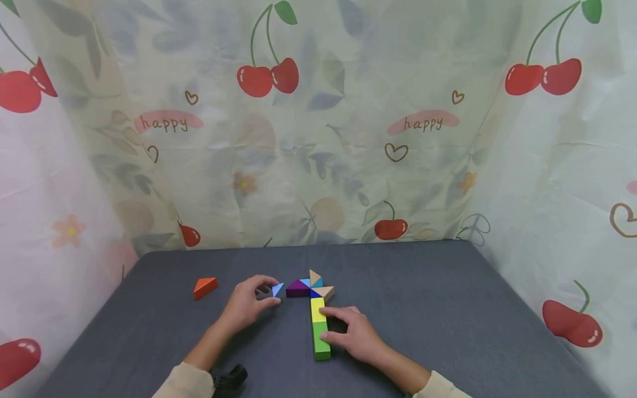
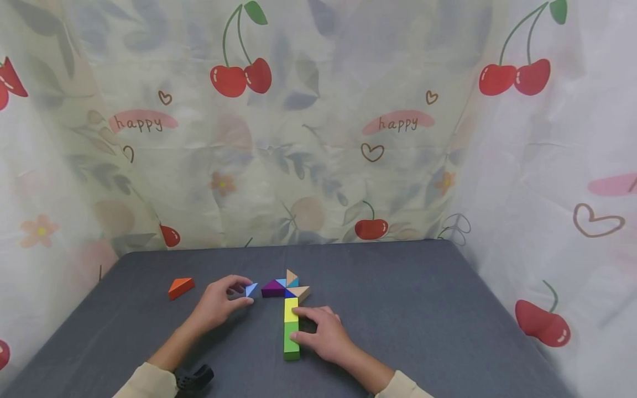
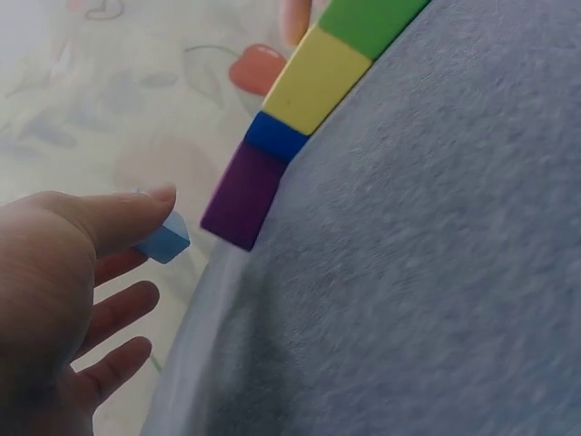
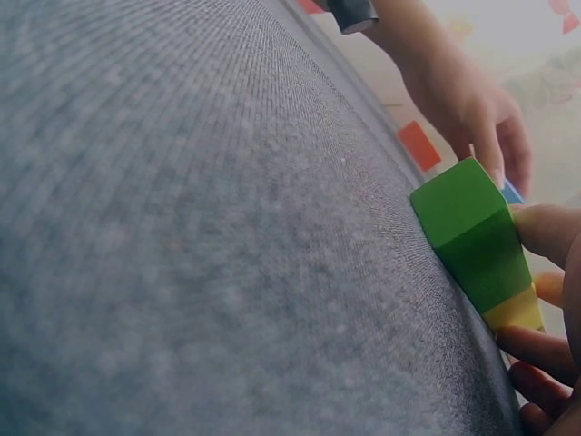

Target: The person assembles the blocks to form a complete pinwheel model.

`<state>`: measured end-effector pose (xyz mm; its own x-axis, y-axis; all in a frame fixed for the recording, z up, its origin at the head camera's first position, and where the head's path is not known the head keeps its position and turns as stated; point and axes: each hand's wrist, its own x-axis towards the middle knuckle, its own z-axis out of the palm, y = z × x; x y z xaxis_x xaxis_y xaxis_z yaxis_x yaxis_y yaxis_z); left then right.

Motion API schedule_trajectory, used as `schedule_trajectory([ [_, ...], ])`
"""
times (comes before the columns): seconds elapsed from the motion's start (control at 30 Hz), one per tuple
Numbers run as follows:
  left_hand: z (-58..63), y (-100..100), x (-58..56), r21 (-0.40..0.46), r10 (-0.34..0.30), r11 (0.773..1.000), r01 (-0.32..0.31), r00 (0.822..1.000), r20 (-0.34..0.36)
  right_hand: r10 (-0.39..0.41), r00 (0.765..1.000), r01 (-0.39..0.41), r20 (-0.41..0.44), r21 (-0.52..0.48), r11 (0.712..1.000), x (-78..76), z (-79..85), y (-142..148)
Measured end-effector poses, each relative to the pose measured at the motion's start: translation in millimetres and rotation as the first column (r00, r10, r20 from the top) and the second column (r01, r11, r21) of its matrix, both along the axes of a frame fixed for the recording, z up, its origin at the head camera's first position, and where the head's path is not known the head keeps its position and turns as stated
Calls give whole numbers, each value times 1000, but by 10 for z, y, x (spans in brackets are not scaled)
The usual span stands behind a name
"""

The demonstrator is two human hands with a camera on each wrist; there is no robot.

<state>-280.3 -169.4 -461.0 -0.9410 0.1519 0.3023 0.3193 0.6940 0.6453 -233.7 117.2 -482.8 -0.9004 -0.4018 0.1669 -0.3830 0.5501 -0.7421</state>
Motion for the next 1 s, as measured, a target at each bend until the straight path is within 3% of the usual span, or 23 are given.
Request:
schedule_trajectory([
  [0.43, -74, 205, 33, -46, -72, 996, 72, 997, 1, -1, 1000, 1, 17, 6, 1000, 5, 17, -5],
  [0.63, -97, 292, 33, -108, -107, 989, 105, 994, -11, -4, 1000, 4, 29, 8, 1000, 3, 21, -7],
  [1.0, -105, 415, 34, -184, -92, 978, 97, 995, 33, 4, 1000, -4, 16, 9, 1000, -2, 22, 0],
])
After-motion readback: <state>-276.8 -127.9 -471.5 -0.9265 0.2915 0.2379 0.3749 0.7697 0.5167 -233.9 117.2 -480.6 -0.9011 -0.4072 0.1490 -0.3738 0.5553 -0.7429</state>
